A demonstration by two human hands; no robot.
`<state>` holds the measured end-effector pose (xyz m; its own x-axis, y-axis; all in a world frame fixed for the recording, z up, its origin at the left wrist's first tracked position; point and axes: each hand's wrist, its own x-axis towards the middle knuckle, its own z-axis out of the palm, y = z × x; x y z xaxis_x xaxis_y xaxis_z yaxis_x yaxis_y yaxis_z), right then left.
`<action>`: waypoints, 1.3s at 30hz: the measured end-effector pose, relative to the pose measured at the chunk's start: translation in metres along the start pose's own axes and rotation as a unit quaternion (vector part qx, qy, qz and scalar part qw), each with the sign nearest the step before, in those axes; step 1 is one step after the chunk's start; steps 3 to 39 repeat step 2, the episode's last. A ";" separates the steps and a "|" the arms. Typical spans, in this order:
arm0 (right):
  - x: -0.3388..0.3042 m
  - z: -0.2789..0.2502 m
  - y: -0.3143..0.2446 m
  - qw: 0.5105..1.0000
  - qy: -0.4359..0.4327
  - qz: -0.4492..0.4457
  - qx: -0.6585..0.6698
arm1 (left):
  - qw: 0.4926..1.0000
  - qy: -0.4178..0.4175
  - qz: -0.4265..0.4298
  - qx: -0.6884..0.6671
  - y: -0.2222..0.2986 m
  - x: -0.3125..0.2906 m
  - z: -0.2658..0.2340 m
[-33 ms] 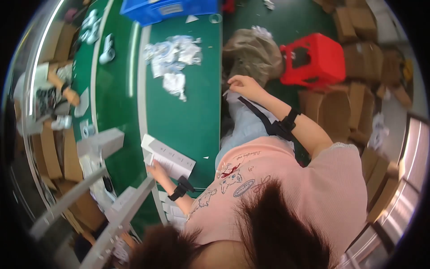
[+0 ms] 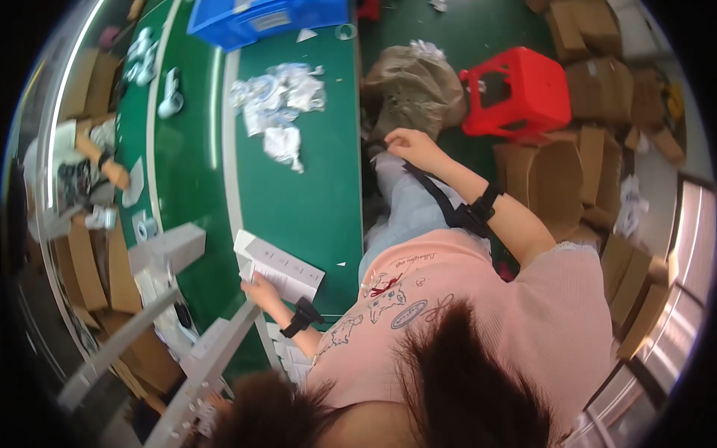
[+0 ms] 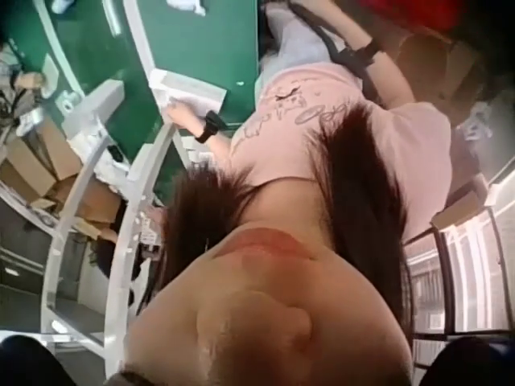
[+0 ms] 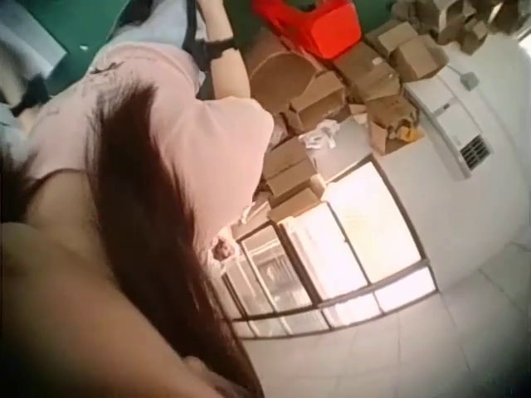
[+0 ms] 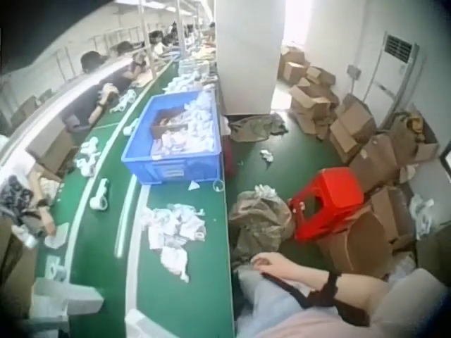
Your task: The person packages items by hand, placing a small silver pouch into a small white box and then inserting a bubble-wrapped item into a larger white box.
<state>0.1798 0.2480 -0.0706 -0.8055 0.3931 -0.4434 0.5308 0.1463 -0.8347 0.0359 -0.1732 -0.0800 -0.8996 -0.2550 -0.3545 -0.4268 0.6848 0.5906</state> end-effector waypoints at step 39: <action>-0.037 -0.021 0.050 0.995 0.056 0.088 0.000 | 0.937 0.043 -0.002 0.346 0.052 -0.013 0.009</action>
